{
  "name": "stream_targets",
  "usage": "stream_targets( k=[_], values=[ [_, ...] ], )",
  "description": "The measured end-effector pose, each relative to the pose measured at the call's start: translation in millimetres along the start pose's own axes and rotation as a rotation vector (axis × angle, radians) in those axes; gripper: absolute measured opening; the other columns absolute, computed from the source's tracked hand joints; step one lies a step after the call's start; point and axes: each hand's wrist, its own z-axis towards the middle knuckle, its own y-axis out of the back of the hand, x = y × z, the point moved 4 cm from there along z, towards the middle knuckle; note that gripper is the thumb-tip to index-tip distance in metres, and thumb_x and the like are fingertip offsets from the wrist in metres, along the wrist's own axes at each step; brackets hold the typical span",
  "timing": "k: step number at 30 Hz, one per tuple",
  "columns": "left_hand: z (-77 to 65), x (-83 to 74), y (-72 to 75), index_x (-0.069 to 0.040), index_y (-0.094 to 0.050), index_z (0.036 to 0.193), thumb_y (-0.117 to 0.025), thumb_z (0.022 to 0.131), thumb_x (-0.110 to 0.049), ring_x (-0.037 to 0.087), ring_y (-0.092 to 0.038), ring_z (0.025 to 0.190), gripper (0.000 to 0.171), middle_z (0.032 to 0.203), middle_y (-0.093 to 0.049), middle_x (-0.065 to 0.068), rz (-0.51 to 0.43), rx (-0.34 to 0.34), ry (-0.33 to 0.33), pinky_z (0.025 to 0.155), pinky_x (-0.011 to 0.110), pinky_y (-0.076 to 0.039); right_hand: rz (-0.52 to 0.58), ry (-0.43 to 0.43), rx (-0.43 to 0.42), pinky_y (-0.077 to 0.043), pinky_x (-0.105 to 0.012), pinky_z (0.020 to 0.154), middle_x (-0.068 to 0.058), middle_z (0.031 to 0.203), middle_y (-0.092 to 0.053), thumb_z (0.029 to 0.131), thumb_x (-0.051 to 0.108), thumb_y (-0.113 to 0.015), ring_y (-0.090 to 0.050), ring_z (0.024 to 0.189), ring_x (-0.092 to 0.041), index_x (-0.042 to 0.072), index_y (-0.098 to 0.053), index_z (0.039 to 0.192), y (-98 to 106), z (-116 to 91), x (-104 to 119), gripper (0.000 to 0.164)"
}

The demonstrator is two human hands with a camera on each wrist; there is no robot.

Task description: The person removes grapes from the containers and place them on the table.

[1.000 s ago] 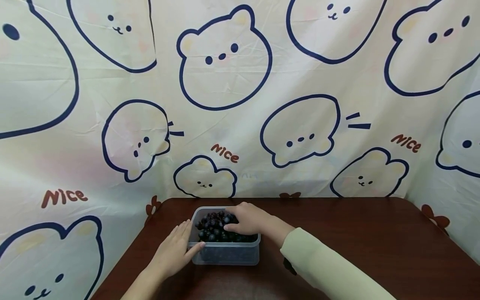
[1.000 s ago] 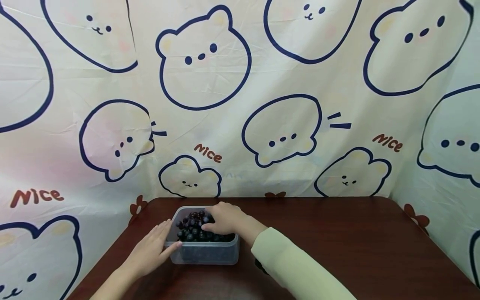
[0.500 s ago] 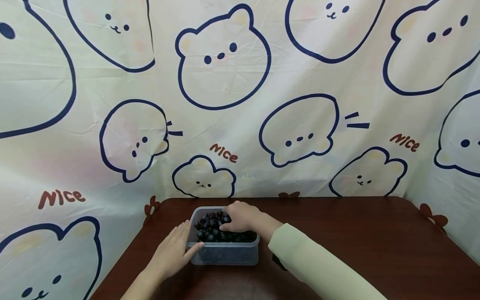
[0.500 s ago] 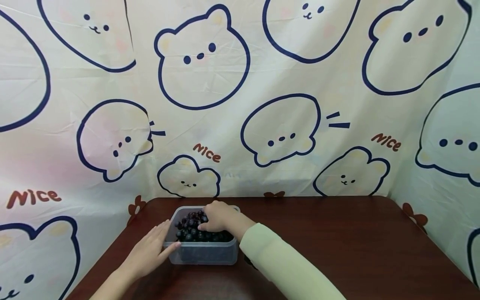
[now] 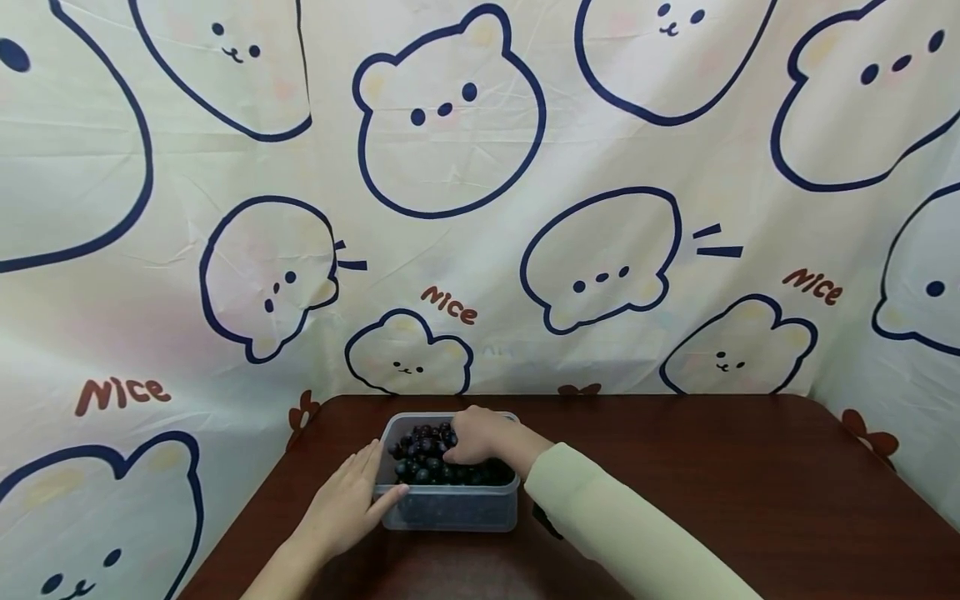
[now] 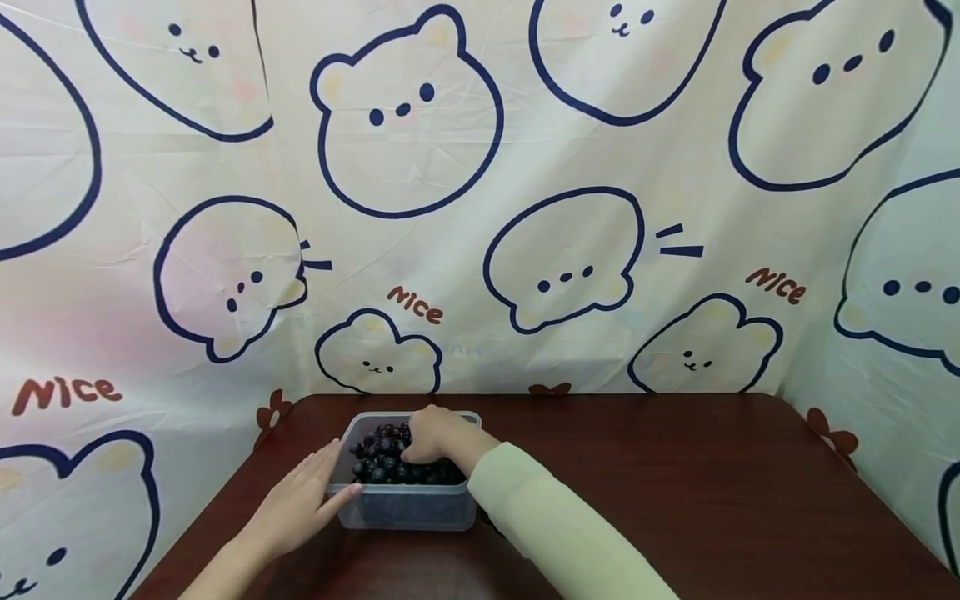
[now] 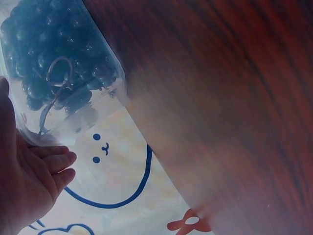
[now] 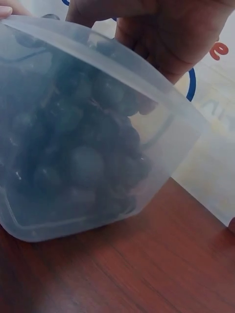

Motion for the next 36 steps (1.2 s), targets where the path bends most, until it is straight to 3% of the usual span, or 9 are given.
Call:
stream_targets(
  k=[3,8,14,25,36],
  values=[
    [0.0,0.0,-0.4,0.012,-0.035,0.144,-0.045,0.094,-0.063,0.04,-0.036,0.136,0.091,0.147,-0.036,0.029,-0.009,0.003,0.0,0.111,0.054,-0.025,-0.007,-0.021,0.0,-0.044,-0.03,0.056,-0.001,0.072,-0.058,0.092,0.038,-0.067,-0.055,0.06,-0.014,0.013,-0.063,0.08,-1,2,2,0.028],
    [1.2,0.9,-1.5,0.011,-0.035,0.144,-0.044,0.094,-0.065,0.04,-0.036,0.136,0.091,0.147,-0.036,0.028,-0.008,0.003,-0.001,0.111,0.054,-0.025,0.004,-0.068,-0.009,-0.044,-0.031,0.055,0.0,0.07,-0.056,0.09,0.04,-0.069,-0.054,0.058,-0.014,0.014,-0.063,0.078,-2,6,3,0.03],
    [2.5,2.6,-3.5,0.011,-0.035,0.145,-0.043,0.092,-0.068,0.04,-0.036,0.136,0.094,0.148,-0.036,0.028,-0.013,0.007,0.002,0.111,0.054,-0.026,0.053,-0.099,-0.039,-0.036,-0.028,0.045,0.001,0.051,-0.039,0.089,0.029,-0.069,-0.035,0.042,-0.014,0.014,-0.054,0.06,-4,11,5,0.036],
    [2.9,2.5,-3.4,0.011,-0.036,0.144,-0.044,0.093,-0.066,0.04,-0.036,0.136,0.093,0.147,-0.037,0.028,-0.013,0.005,0.006,0.111,0.054,-0.026,0.011,-0.196,-0.124,-0.041,-0.03,0.048,0.0,0.076,-0.056,0.082,0.027,-0.078,-0.05,0.056,-0.015,0.015,-0.063,0.069,-4,9,7,0.024],
    [2.1,1.5,-2.0,0.011,-0.036,0.144,-0.045,0.094,-0.063,0.04,-0.036,0.136,0.09,0.147,-0.037,0.028,-0.014,0.012,0.007,0.111,0.054,-0.026,0.003,-0.215,-0.154,-0.032,-0.029,0.041,-0.002,0.06,-0.048,0.083,0.021,-0.076,-0.038,0.044,-0.015,0.014,-0.056,0.059,-10,18,6,0.032]
  ],
)
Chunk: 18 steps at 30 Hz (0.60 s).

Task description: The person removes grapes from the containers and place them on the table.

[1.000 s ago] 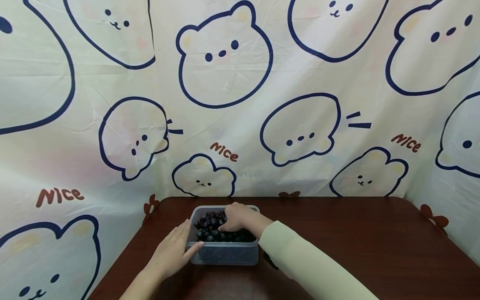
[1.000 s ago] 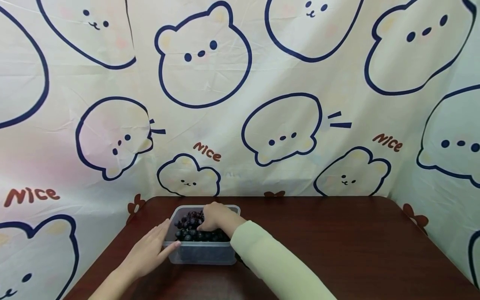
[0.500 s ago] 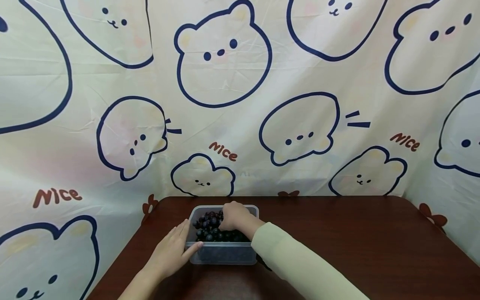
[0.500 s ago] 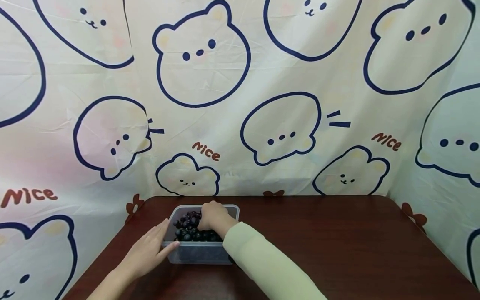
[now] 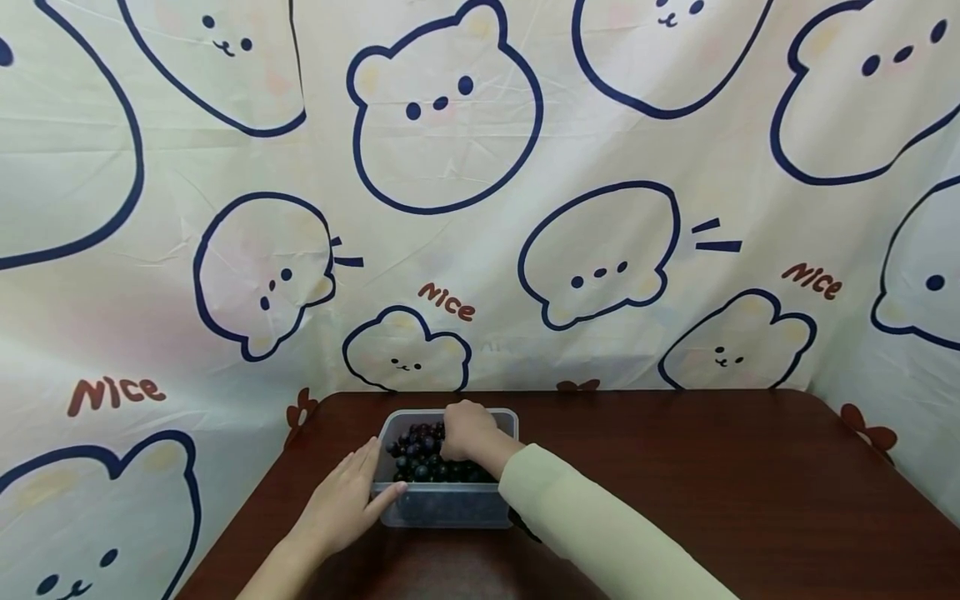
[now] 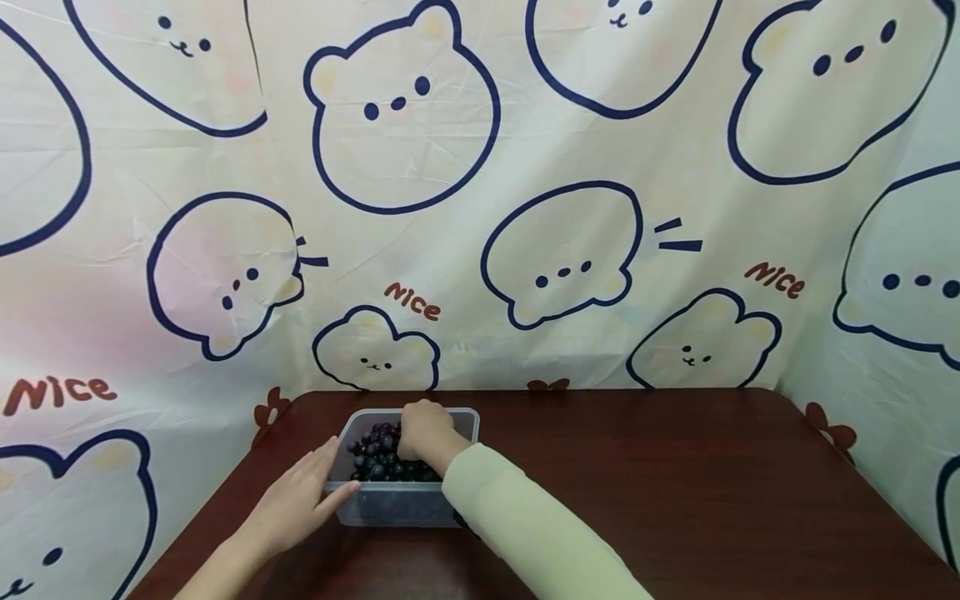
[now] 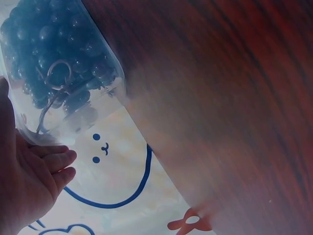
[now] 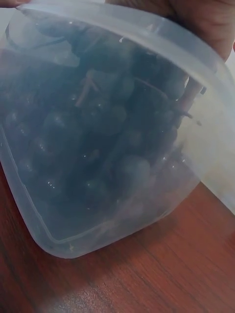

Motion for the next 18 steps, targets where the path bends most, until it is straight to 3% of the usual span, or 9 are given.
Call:
stream_targets(
  k=[7,18],
  values=[
    [0.0,-2.0,0.2,0.011,-0.036,0.144,-0.043,0.094,-0.066,0.039,-0.037,0.136,0.092,0.147,-0.037,0.027,0.003,-0.002,-0.007,0.111,0.054,-0.026,-0.025,0.022,-0.025,-0.025,-0.028,0.039,0.0,0.053,-0.034,0.085,0.01,-0.071,-0.028,0.042,-0.014,0.014,-0.054,0.063,-1.3,-1.9,1.1,0.028],
    [-1.0,-1.4,2.0,0.011,-0.034,0.145,-0.041,0.093,-0.068,0.039,-0.037,0.136,0.094,0.148,-0.036,0.027,0.005,0.0,0.001,0.111,0.054,-0.025,-0.12,0.083,-0.08,-0.025,-0.026,0.036,0.002,0.046,-0.028,0.087,0.016,-0.069,-0.025,0.038,-0.011,0.016,-0.041,0.054,-0.8,-5.5,2.7,0.044]
  ],
)
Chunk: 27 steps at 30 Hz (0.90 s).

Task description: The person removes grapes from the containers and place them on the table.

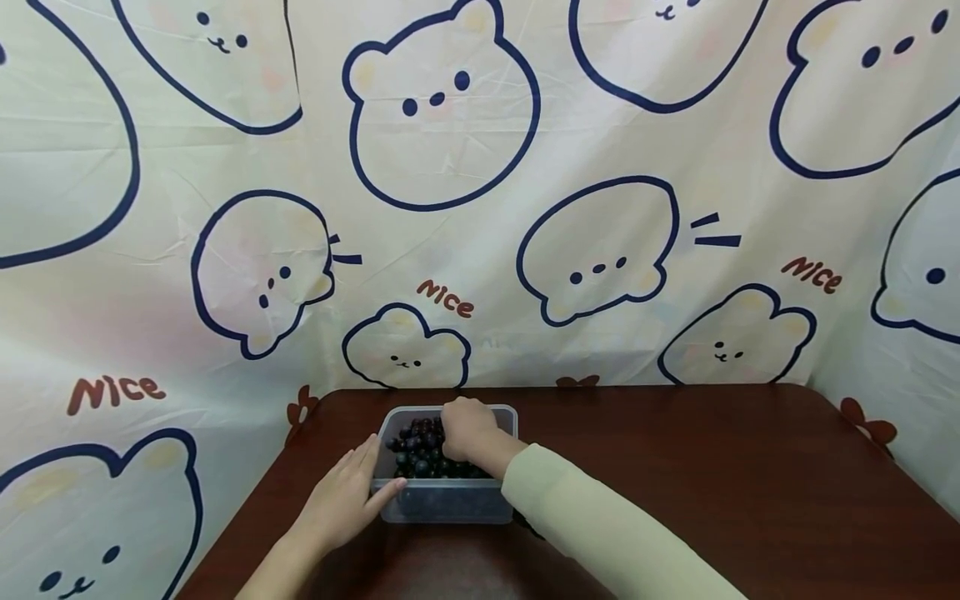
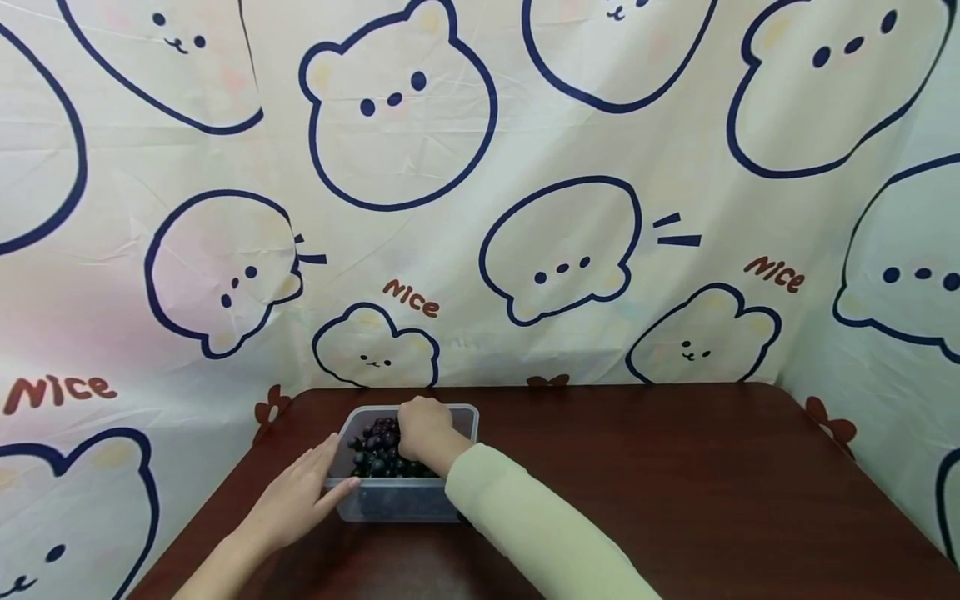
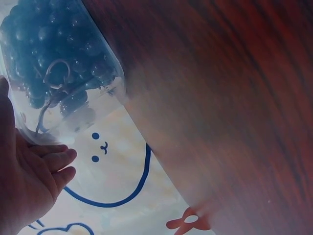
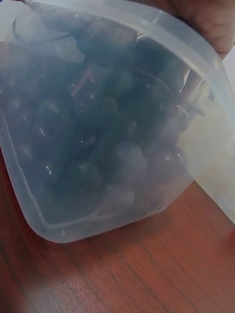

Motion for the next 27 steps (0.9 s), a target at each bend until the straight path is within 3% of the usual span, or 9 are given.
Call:
stream_targets(
  k=[10,17,22,27],
  values=[
    [0.3,-0.6,-0.3,0.011,-0.035,0.145,-0.043,0.093,-0.066,0.039,-0.037,0.135,0.093,0.148,-0.036,0.028,0.0,0.001,0.004,0.111,0.054,-0.025,-0.003,0.103,-0.058,-0.018,-0.024,0.037,0.005,0.044,-0.021,0.085,0.009,-0.067,-0.015,0.038,-0.01,0.017,-0.036,0.054,3,-5,-1,0.044],
    [0.6,-1.8,0.4,0.011,-0.034,0.145,-0.042,0.093,-0.066,0.039,-0.037,0.135,0.093,0.148,-0.036,0.028,-0.003,0.003,0.001,0.111,0.054,-0.025,-0.084,0.194,-0.156,-0.025,-0.025,0.04,0.002,0.055,-0.04,0.086,0.009,-0.064,-0.028,0.042,-0.011,0.014,-0.054,0.075,10,-10,1,0.016],
    [0.2,-1.5,0.7,0.011,-0.033,0.145,-0.041,0.093,-0.067,0.039,-0.036,0.136,0.094,0.148,-0.036,0.028,-0.004,0.007,0.003,0.111,0.054,-0.025,-0.231,0.282,-0.276,-0.027,-0.024,0.041,0.002,0.057,-0.042,0.091,0.012,-0.062,-0.035,0.044,-0.01,0.015,-0.058,0.077,14,-14,5,0.015],
    [0.4,-1.7,0.7,0.011,-0.034,0.145,-0.042,0.093,-0.066,0.039,-0.037,0.136,0.093,0.148,-0.036,0.028,-0.002,0.003,0.002,0.111,0.054,-0.025,-0.416,0.394,-0.424,-0.041,-0.021,0.048,0.002,0.07,-0.057,0.093,0.019,-0.063,-0.052,0.057,-0.009,0.014,-0.068,0.09,15,-19,9,0.007]
  ],
)
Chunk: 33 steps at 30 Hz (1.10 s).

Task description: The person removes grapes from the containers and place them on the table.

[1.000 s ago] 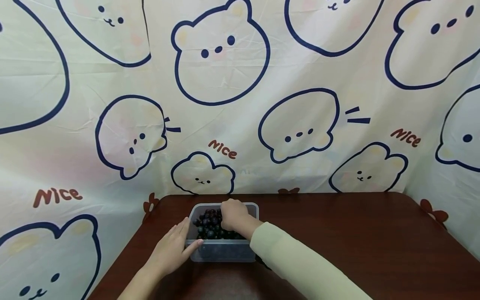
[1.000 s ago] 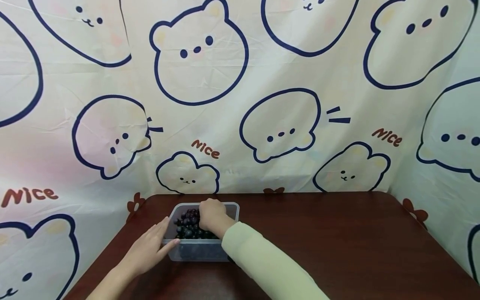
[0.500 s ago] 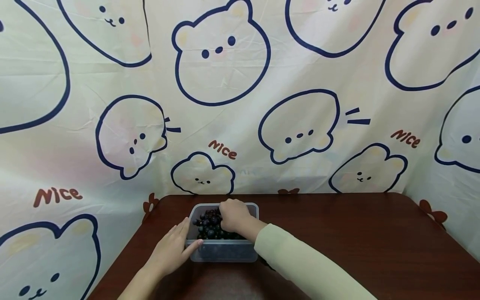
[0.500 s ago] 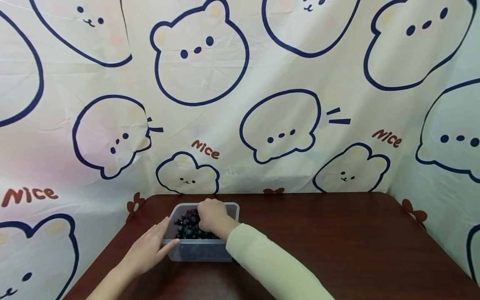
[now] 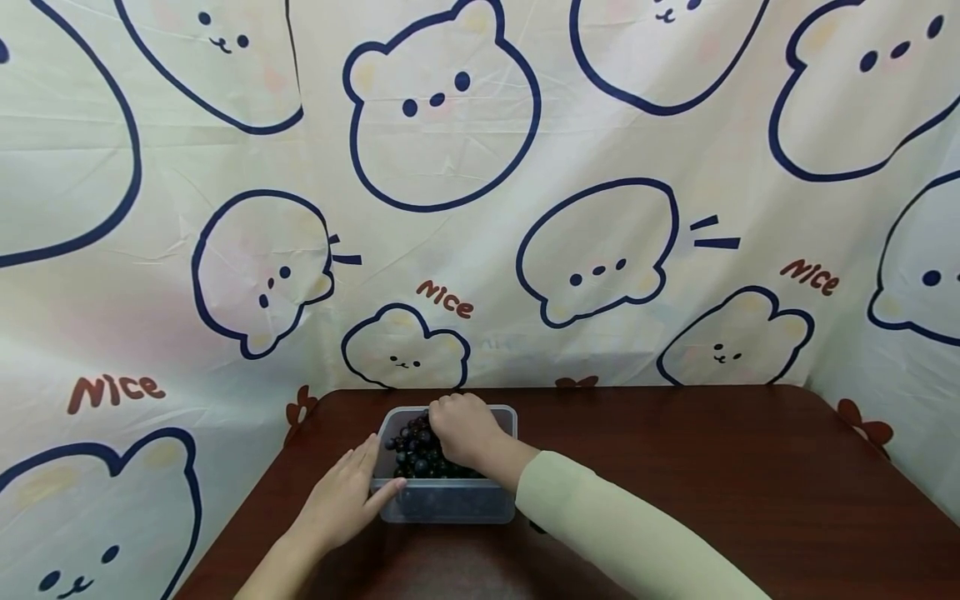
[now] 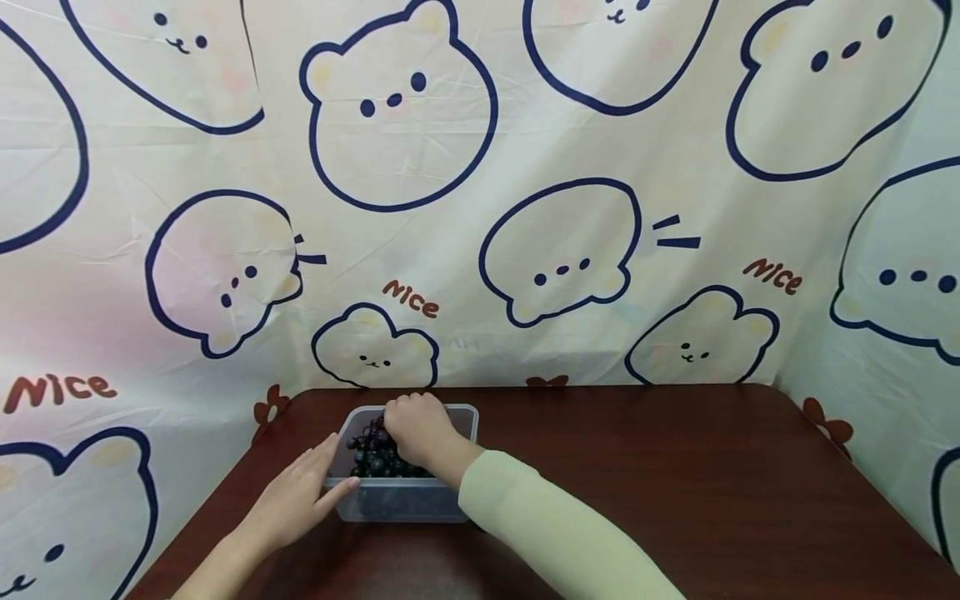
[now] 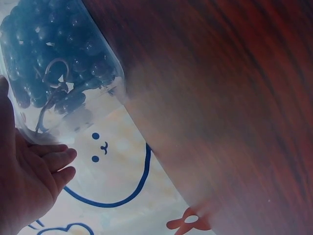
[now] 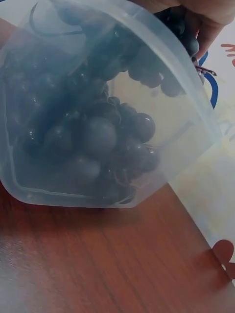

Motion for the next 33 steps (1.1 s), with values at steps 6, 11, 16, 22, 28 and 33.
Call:
stream_targets(
  k=[6,11,16,22,28,33],
  values=[
    [0.8,-0.4,-0.4,0.011,-0.035,0.145,-0.043,0.093,-0.066,0.04,-0.037,0.135,0.093,0.147,-0.037,0.028,-0.003,-0.001,0.002,0.111,0.055,-0.025,-0.072,0.058,-0.056,-0.053,-0.027,0.079,-0.002,0.093,-0.067,0.095,0.023,-0.062,-0.064,0.086,-0.014,0.011,-0.069,0.102,6,-3,0,0.015],
    [0.8,-0.4,-0.5,0.011,-0.035,0.145,-0.043,0.093,-0.066,0.039,-0.037,0.135,0.093,0.147,-0.036,0.028,-0.007,0.005,0.004,0.111,0.054,-0.025,-0.096,0.106,-0.136,-0.049,-0.031,0.093,-0.003,0.096,-0.068,0.096,0.021,-0.062,-0.064,0.098,-0.015,0.011,-0.069,0.103,12,-7,-3,0.014],
    [0.7,-0.2,-0.8,0.011,-0.035,0.144,-0.043,0.093,-0.066,0.039,-0.037,0.135,0.092,0.147,-0.037,0.028,-0.01,0.007,0.004,0.111,0.054,-0.025,-0.145,0.166,-0.282,-0.047,-0.03,0.097,-0.003,0.102,-0.068,0.097,0.019,-0.061,-0.063,0.107,-0.016,0.01,-0.069,0.106,12,-10,-8,0.015],
    [0.8,-0.1,-1.0,0.011,-0.035,0.145,-0.042,0.093,-0.067,0.039,-0.037,0.135,0.093,0.147,-0.037,0.028,-0.009,0.005,-0.002,0.111,0.054,-0.025,-0.153,0.224,-0.415,-0.048,-0.032,0.096,-0.008,0.111,-0.068,0.095,0.014,-0.065,-0.062,0.111,-0.02,0.006,-0.068,0.113,13,-16,-12,0.021],
    [0.8,-0.3,-0.7,0.011,-0.035,0.145,-0.043,0.094,-0.066,0.039,-0.038,0.135,0.092,0.147,-0.037,0.028,-0.008,-0.003,-0.005,0.111,0.054,-0.026,-0.153,0.229,-0.493,-0.049,-0.033,0.094,-0.009,0.112,-0.068,0.092,0.013,-0.069,-0.063,0.11,-0.021,0.005,-0.07,0.113,18,-22,-15,0.023],
    [1.3,-0.3,-0.5,0.011,-0.035,0.144,-0.044,0.094,-0.065,0.039,-0.037,0.135,0.091,0.147,-0.037,0.028,0.0,-0.009,-0.001,0.111,0.054,-0.026,-0.149,0.228,-0.523,-0.049,-0.033,0.095,-0.009,0.111,-0.069,0.091,0.011,-0.069,-0.063,0.109,-0.02,0.005,-0.07,0.112,19,-24,-18,0.022]
  ],
)
